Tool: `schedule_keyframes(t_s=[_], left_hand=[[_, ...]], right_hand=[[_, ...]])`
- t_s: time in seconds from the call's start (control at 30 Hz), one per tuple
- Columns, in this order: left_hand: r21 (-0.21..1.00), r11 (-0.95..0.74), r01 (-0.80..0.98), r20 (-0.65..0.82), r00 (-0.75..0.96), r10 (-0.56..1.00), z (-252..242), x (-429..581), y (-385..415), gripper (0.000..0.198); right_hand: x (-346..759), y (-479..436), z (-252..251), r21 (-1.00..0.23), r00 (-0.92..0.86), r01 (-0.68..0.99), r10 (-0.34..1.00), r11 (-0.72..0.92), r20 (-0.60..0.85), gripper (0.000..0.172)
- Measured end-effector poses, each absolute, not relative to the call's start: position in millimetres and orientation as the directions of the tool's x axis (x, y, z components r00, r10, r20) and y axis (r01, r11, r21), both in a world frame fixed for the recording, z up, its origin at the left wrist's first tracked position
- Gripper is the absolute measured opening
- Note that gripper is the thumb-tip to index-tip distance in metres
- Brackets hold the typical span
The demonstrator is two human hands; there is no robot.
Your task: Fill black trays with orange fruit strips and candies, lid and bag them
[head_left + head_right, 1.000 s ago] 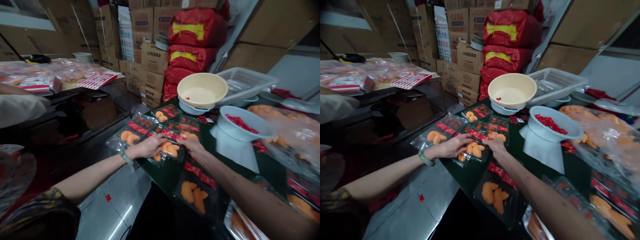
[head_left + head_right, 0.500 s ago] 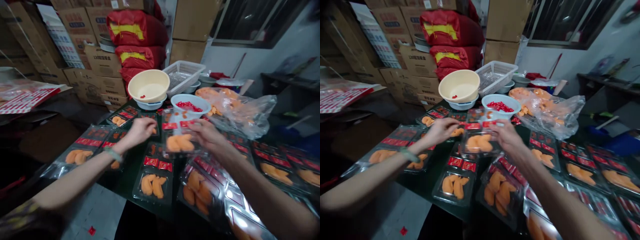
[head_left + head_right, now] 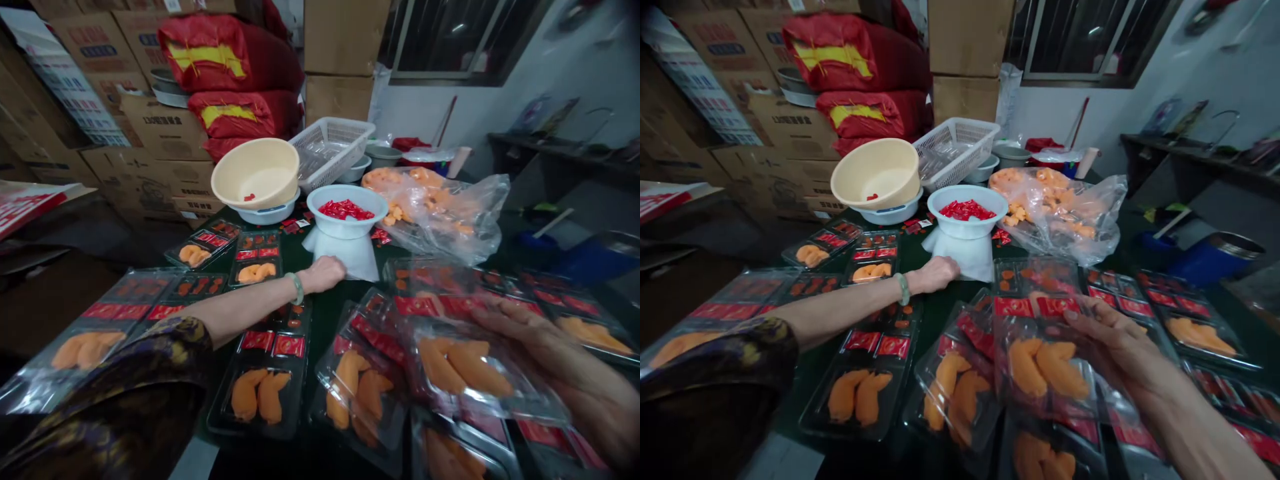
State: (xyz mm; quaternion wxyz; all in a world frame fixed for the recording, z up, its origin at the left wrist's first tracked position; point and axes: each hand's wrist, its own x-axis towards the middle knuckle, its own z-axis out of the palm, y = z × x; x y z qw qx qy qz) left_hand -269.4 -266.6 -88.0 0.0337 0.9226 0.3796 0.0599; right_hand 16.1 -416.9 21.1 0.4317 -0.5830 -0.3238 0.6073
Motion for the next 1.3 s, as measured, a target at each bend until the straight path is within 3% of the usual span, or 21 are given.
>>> schedule_keyframes(t_s=[0.1,0.2,0.33,0.47,0.63,0.87,1.0,1.13,1.2,1.3], left_hand=[[0.227,-0.642,0.732,0.098,0.639,0.763,-80,-272,-248,0.015],[0.376,-0.603,0.704,0.052,0.634,0.772,-77,-274,-230,0.025],[0.522,-0.561,0.643,0.009,0.653,0.757,-75,-277,-222,0.034],[0.576,-0.560,0.595,0.027,0.671,0.741,-66,-276,-222,0.029],[0.547,-0.652,0.525,0.057,0.754,0.654,-43,-274,-227,0.022],[0.270,-0.884,0.381,0.042,0.913,0.407,-8,-282,-259,0.024],[0.170,-0.911,0.376,0.070,0.917,0.392,10,-285,-288,0.025],[0.202,-0.902,0.382,0.112,0.906,0.408,26,-277,-329,0.021],[0.203,-0.908,0.365,0.097,0.916,0.390,32,-272,-351,0.020],[0.115,-0.928,0.355,0.064,0.929,0.364,38,-268,-383,0.020]], right_hand=[[5,-408,19,-0.845,0.014,-0.251,0.871,-0.472,-0.491,0.028],[1,-395,9,-0.764,-0.148,-0.304,0.820,-0.570,-0.553,0.034],[-6,-384,-12,-0.748,-0.380,-0.266,0.780,-0.608,-0.498,0.027],[-31,-374,-24,-0.727,-0.530,-0.254,0.720,-0.639,-0.448,0.023],[-60,-356,-26,-0.699,-0.568,-0.215,0.670,-0.682,-0.479,0.026],[-47,-365,-25,-0.755,-0.536,-0.214,0.720,-0.620,-0.440,0.024],[-37,-384,-21,-0.776,-0.448,-0.229,0.772,-0.587,-0.451,0.053],[-40,-414,-7,-0.819,-0.380,-0.185,0.808,-0.543,-0.450,0.094],[-44,-432,0,-0.830,-0.359,-0.189,0.824,-0.525,-0.439,0.102],[-46,-463,4,-0.830,-0.407,-0.203,0.816,-0.519,-0.411,0.101]])
